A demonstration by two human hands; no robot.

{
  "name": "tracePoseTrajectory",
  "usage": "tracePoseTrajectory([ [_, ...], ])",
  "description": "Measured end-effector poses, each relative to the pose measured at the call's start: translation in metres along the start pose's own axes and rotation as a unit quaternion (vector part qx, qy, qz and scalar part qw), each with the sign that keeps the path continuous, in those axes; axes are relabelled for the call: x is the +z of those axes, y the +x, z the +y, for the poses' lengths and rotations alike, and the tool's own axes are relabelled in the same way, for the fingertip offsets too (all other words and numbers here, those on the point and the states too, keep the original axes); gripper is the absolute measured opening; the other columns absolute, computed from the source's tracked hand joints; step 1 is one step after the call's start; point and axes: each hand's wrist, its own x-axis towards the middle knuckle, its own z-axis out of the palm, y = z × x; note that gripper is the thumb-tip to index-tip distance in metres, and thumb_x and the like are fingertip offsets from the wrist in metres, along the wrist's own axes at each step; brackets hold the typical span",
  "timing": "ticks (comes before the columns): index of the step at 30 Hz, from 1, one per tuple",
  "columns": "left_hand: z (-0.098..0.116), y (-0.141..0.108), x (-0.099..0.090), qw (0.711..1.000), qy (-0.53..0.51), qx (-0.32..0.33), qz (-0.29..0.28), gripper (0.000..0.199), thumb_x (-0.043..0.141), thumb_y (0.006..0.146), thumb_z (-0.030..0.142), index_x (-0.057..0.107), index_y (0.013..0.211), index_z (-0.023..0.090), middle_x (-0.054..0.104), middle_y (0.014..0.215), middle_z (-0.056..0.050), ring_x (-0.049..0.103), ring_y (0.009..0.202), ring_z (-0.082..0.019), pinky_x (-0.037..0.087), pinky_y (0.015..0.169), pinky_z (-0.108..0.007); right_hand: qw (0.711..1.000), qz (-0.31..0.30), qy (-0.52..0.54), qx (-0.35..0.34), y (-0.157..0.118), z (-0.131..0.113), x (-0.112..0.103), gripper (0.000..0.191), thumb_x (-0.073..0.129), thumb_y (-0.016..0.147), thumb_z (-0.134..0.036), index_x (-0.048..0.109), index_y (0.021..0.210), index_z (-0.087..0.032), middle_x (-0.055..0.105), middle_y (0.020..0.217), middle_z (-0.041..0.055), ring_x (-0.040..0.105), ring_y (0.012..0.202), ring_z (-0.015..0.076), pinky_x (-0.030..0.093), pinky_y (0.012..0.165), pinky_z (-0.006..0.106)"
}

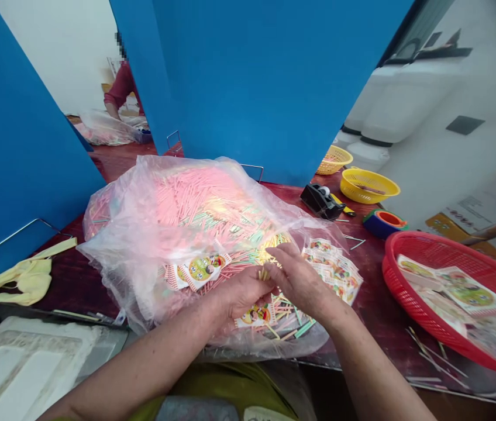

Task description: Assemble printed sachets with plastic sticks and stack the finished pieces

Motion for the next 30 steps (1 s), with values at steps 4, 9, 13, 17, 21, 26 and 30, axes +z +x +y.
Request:
tracePoseTrajectory([
  [4,-0.004,-0.004,-0.001,0.997,0.063,-0.031,0.024,0.013,0.052,0.063,0.015,0.041,0.056,0.016,0.033,0.051,0.006,0.030,0.047,-0.006,0.023,0.046,-0.021,0.996,-0.034,-0.003,-0.085,-0.009,-0.013,0.013,0.023,0.040,0.089,-0.020,0.059,0.076,-0.018,0.052,0.075,0.0033,0.051,0.070,0.0127,0.043,0.065,0.024],
  [9,0.008,-0.017,-0.003,0.965,0.246,0.039,0.079,0.034,0.062,0.057,0.013,0.051,0.089,0.018,0.052,0.081,-0.001,0.049,0.071,-0.015,0.039,0.065,-0.027,0.994,0.083,0.040,-0.064,-0.036,0.008,0.013,0.021,0.042,0.087,-0.017,0.059,0.074,-0.018,0.055,0.075,0.0043,0.054,0.070,0.0133,0.044,0.064,0.024],
  [13,0.005,-0.026,-0.009,0.849,0.487,0.158,0.132,0.018,0.068,0.060,0.015,0.052,0.067,0.019,0.052,0.078,-0.006,0.048,0.092,-0.027,0.030,0.091,-0.042,0.996,0.062,-0.059,-0.007,-0.060,0.036,0.018,0.024,0.040,0.083,-0.013,0.059,0.068,-0.016,0.057,0.072,0.0063,0.054,0.067,0.0156,0.045,0.061,0.026],
  [17,-0.012,-0.022,-0.016,0.794,0.554,0.192,0.161,0.023,0.070,0.056,0.010,0.050,0.059,0.019,0.050,0.072,-0.006,0.048,0.090,-0.031,0.024,0.094,-0.049,0.999,0.010,-0.042,0.002,-0.071,0.037,0.021,0.025,0.039,0.082,-0.010,0.058,0.067,-0.016,0.057,0.071,0.0059,0.054,0.064,0.0144,0.046,0.059,0.025],
  [21,-0.005,-0.016,-0.017,0.801,0.548,0.198,0.136,0.020,0.060,0.060,0.003,0.049,0.053,0.018,0.048,0.064,-0.005,0.049,0.084,-0.027,0.026,0.091,-0.046,0.992,0.101,0.069,-0.039,-0.067,0.021,0.017,0.018,0.045,0.086,-0.016,0.061,0.078,-0.019,0.061,0.079,0.0051,0.058,0.075,0.0147,0.049,0.067,0.026],
  [26,0.001,-0.011,-0.011,0.788,0.583,0.168,0.105,0.021,0.059,0.060,0.005,0.049,0.049,0.019,0.045,0.052,-0.002,0.052,0.070,-0.023,0.030,0.085,-0.040,0.989,0.097,0.089,-0.068,-0.063,0.016,0.049,0.025,0.040,0.088,-0.016,0.061,0.074,-0.018,0.058,0.072,0.0047,0.056,0.066,0.0137,0.048,0.058,0.025],
  [30,0.001,-0.010,-0.014,0.802,0.555,0.188,0.115,0.022,0.059,0.068,0.011,0.052,0.049,0.018,0.052,0.054,-0.001,0.052,0.065,-0.018,0.034,0.081,-0.033,0.974,0.192,0.106,-0.052,-0.066,0.025,0.042,0.015,0.047,0.086,-0.015,0.062,0.083,-0.018,0.060,0.080,0.0051,0.059,0.075,0.0146,0.050,0.064,0.026],
])
